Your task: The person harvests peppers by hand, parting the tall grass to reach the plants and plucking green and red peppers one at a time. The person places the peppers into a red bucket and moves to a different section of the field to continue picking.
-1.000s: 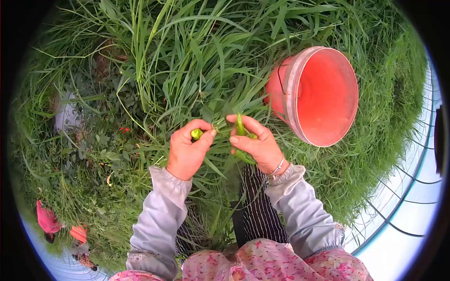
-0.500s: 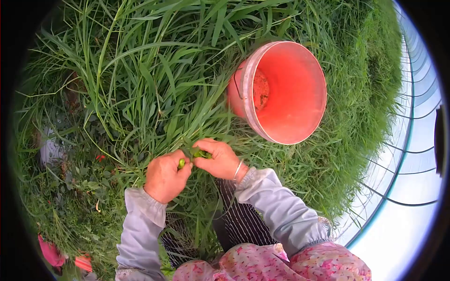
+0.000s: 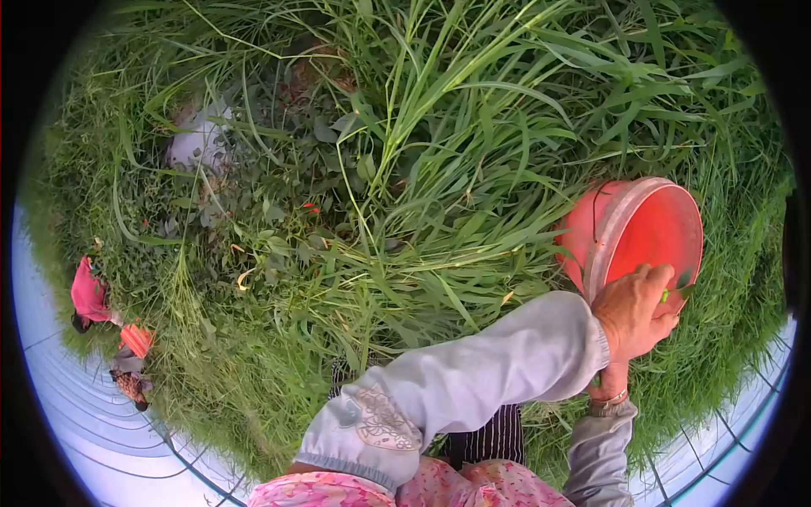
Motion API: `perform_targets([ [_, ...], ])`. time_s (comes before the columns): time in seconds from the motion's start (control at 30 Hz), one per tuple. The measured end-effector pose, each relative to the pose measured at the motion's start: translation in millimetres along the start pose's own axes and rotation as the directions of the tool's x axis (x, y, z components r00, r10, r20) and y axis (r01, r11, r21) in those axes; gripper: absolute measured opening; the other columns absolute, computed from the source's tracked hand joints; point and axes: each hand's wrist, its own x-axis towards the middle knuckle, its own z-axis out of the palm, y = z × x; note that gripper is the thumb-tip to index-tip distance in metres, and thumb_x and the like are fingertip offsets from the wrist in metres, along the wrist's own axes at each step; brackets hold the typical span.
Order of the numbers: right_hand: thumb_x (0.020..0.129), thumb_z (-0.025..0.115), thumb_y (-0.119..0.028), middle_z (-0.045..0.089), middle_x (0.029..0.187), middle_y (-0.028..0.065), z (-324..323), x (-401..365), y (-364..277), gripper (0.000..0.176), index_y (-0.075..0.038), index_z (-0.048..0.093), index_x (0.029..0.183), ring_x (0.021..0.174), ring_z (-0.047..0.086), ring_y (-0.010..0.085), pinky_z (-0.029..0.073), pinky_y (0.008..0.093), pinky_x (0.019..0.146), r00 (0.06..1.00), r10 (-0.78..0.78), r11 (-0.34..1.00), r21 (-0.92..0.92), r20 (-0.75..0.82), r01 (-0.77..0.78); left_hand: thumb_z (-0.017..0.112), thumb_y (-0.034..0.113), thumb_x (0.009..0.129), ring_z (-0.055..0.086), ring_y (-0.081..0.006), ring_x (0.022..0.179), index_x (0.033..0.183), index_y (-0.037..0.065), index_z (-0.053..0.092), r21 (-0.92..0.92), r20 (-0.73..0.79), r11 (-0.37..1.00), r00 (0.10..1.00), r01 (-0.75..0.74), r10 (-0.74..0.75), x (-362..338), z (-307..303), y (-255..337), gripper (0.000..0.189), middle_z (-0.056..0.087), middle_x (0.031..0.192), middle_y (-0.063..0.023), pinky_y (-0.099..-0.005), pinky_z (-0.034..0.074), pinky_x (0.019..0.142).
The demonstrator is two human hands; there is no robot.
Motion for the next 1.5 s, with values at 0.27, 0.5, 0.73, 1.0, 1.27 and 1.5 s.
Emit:
perform_targets([
  [0.27,0.093,0.051,-0.038,0.041,0.138,0.0081,-47,50,-71,0.052,-0.018,0.035,0.138,0.124,0.044,0.0233,0.040,0.0412,0.100,0.975,-0.168,0.983,0.094,0.144,0.155,0.061,0.022,0.079,0.053,-0.0378,0.104,0.122,0.001,0.042,0.186,0.118,0.979,0.987,0.084,-0.108,28,26,-28,0.051,0.044,0.121,-0.0204,-0.0479,0.038,0.096],
  [0.5,0.088,0.060,-0.034,0.046,0.129,0.0072,-43,80,-53,0.050,-0.009,0.045,0.129,0.112,0.049,0.0192,0.044,0.0357,0.091,0.901,-0.347,0.933,-0.188,-0.259,0.306,0.057,0.014,0.083,0.062,-0.0299,0.072,0.084,0.004,0.061,0.376,-0.356,0.920,0.900,-0.107,0.250,-18,-188,-55,0.011,0.062,0.080,-0.0124,-0.0366,0.050,0.066],
  [0.73,0.092,0.052,-0.014,0.062,0.097,0.0063,107,22,-26,0.030,-0.002,0.052,0.120,0.081,0.059,0.0133,0.045,0.0224,0.070,0.854,-0.461,0.805,-0.291,0.243,0.517,0.060,0.015,0.081,0.059,-0.0324,0.096,0.112,0.009,0.056,0.905,-0.426,0.210,0.774,0.371,0.469,-110,-436,-59,0.032,0.059,0.110,-0.0127,-0.0393,0.048,0.084],
  [1.0,0.076,0.057,0.005,0.064,0.092,0.0125,377,-22,66,0.025,-0.004,0.062,0.099,0.083,0.063,0.0286,0.052,0.0321,0.073,0.051,-0.266,0.125,-0.018,0.963,0.992,0.063,0.016,0.081,0.056,-0.0370,0.103,0.131,0.015,0.044,0.854,-0.455,0.068,0.805,0.515,-0.380,-183,-503,-66,0.053,0.052,0.123,-0.0174,-0.0422,0.046,0.088],
  [1.27,0.078,0.055,-0.008,0.036,0.142,0.0132,488,46,142,0.047,-0.017,0.050,0.125,0.134,0.027,0.0355,0.026,0.0484,0.106,0.352,-0.027,-0.632,-0.289,0.936,0.719,0.067,0.017,0.078,0.043,-0.0389,0.121,0.143,0.013,0.016,0.757,-0.654,0.126,0.747,0.642,0.118,-284,-612,-29,0.084,0.026,0.143,-0.0207,-0.0415,0.041,0.097],
  [1.5,0.080,0.063,-0.044,0.021,0.150,0.0064,387,79,109,0.072,-0.025,0.030,0.142,0.139,0.014,0.0328,0.024,0.0591,0.104,0.964,0.080,-0.765,-0.605,0.254,0.223,0.047,0.025,0.092,0.057,-0.0391,0.098,0.120,-0.002,0.051,0.653,-0.738,-0.043,0.622,0.756,-0.262,-390,-661,-129,0.039,0.060,0.103,-0.0257,-0.0441,0.045,0.086],
])
